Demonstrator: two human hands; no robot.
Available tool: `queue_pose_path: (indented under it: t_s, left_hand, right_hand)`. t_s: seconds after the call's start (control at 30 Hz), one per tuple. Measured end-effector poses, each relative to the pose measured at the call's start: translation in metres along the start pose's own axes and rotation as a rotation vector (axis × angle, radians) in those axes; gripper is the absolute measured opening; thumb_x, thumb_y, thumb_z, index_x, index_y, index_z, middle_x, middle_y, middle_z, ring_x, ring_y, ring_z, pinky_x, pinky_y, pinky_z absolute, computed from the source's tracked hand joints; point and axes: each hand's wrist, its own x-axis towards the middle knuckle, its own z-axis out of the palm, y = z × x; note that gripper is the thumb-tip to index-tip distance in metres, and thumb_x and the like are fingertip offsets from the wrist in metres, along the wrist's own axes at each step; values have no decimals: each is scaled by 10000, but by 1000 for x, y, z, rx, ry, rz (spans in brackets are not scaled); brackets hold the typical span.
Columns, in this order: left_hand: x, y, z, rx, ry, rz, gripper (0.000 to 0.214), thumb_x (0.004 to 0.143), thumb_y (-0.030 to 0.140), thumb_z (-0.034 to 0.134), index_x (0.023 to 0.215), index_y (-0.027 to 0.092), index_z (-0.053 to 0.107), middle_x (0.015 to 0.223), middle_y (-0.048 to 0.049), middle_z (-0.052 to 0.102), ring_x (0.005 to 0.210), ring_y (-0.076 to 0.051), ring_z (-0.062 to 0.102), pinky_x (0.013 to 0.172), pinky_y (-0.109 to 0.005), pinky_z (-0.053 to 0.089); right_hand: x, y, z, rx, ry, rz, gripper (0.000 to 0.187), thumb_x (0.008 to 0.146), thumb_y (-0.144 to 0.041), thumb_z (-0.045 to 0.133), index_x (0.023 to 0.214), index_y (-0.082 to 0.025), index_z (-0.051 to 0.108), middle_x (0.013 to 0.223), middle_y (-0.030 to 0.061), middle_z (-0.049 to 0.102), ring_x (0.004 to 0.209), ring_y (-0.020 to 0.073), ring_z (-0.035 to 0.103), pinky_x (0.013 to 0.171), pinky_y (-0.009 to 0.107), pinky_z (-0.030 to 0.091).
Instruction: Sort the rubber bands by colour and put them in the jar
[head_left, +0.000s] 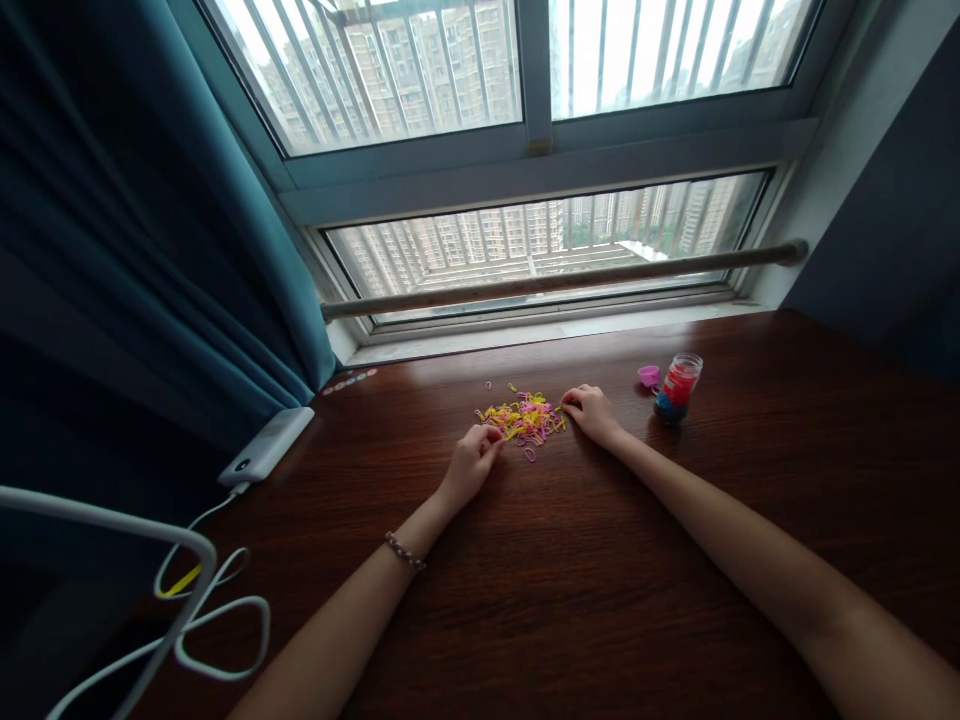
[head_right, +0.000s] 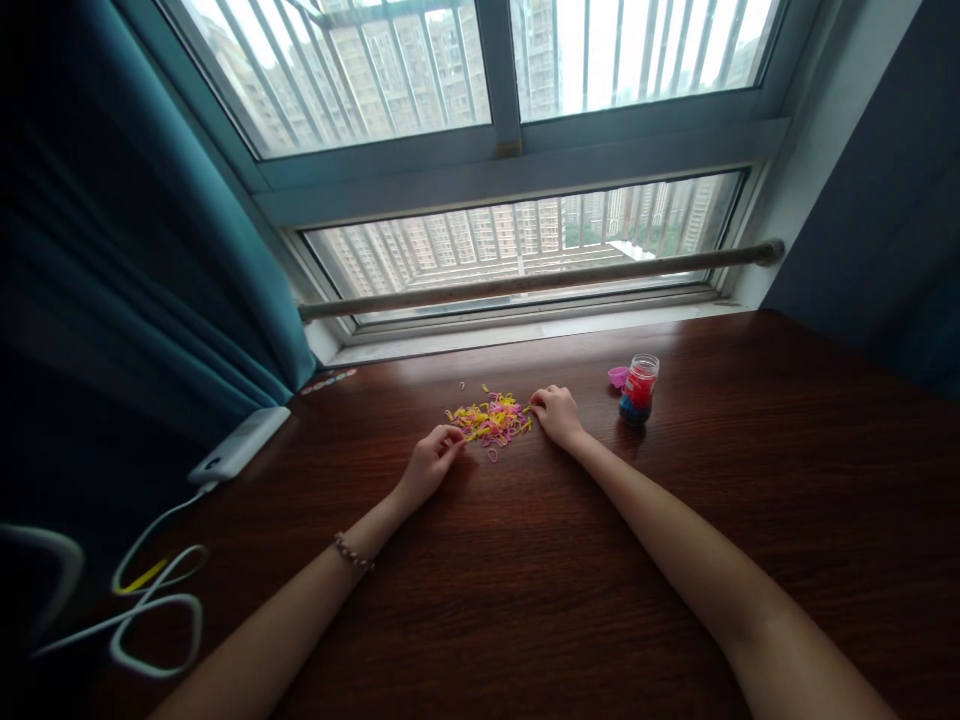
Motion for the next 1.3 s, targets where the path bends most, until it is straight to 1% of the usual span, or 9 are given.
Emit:
queue_pose_path:
  t_s: [0.33, 0.43, 0.53, 0.67, 0.8, 0.87, 0.93, 1.1, 1.3]
  left_hand:
    - [-20, 47, 3, -103, -477, 456, 189, 843, 262, 475, 817, 165, 635, 757, -48, 641, 738, -129, 539, 734, -258, 415]
    - [-18, 43, 1, -40, -455, 479, 199, 844, 276, 473, 830, 174, 643, 755, -46, 646, 733, -130, 543, 738, -267, 416]
    - [-9, 23, -10, 91, -226, 382, 196, 850, 260, 454, 842, 172, 628, 789, -57, 636, 771, -153, 543, 758, -302, 427]
    - [4, -15, -22, 314, 51, 207, 213, 838, 207, 441, 1004, 192, 575, 1010, -75, 604, 1005, -201, 509, 895, -378, 396]
    - [9, -38, -22, 451, 22, 70, 425, 834, 175, 413, 1256, 201, 375, 1276, -90, 461, 1246, -229, 323, 1016, -483, 249]
    - [9, -43, -20, 479, -43, -2, 469, 845, 190, 392, 1304, 206, 301, 1351, -100, 373, 1284, -241, 259, 1021, -531, 194]
    - [9, -44, -18, 488, -95, -42, 456, 854, 207, 375, 1304, 214, 303, 1372, -104, 339, 1289, -242, 250, 1020, -542, 175]
    - [9, -43, -20, 423, 2, -38, 385, 840, 183, 405, 1224, 198, 410, 1249, -105, 480, 1183, -218, 400, 1003, -480, 252]
    - [8, -38, -24, 405, 51, 39, 201, 790, 226, 523, 976, 214, 598, 908, -57, 586, 941, -208, 484, 858, -365, 387]
  right_hand:
    - [-3, 8, 9, 112, 81, 70, 65, 761, -196, 498, 772, -177, 559, 716, 36, 609, 675, 163, 547, 650, 277, 412]
    - [-3, 6, 7, 238, 110, 99, 113, 743, -229, 524, 827, -180, 579, 739, 32, 633, 657, 154, 570, 645, 272, 428]
    - [-2, 0, -3, 364, 83, 145, 153, 718, -279, 561, 803, -169, 624, 750, 42, 651, 660, 154, 582, 645, 275, 438]
    - [-5, -21, -29, 668, -193, 195, 267, 680, -352, 612, 832, -137, 657, 753, 52, 661, 618, 132, 565, 560, 242, 426]
    - [-13, -47, -45, 808, -823, 49, 311, 614, -346, 684, 834, -125, 688, 716, 44, 665, 562, 105, 543, 512, 213, 412]
    - [-16, -52, -42, 797, -987, -5, 341, 612, -358, 685, 863, -127, 688, 695, 41, 665, 518, 99, 531, 484, 212, 410]
    - [-16, -49, -33, 758, -808, 14, 350, 660, -404, 637, 870, -127, 681, 646, 33, 653, 467, 94, 508, 447, 211, 394]
    - [-13, -23, -13, 408, -32, 85, 290, 734, -418, 547, 691, -158, 668, 566, 26, 629, 510, 130, 540, 503, 231, 394]
    - [-13, -11, -9, 263, 2, 100, 267, 754, -391, 512, 679, -180, 657, 606, 18, 644, 510, 136, 545, 503, 232, 377]
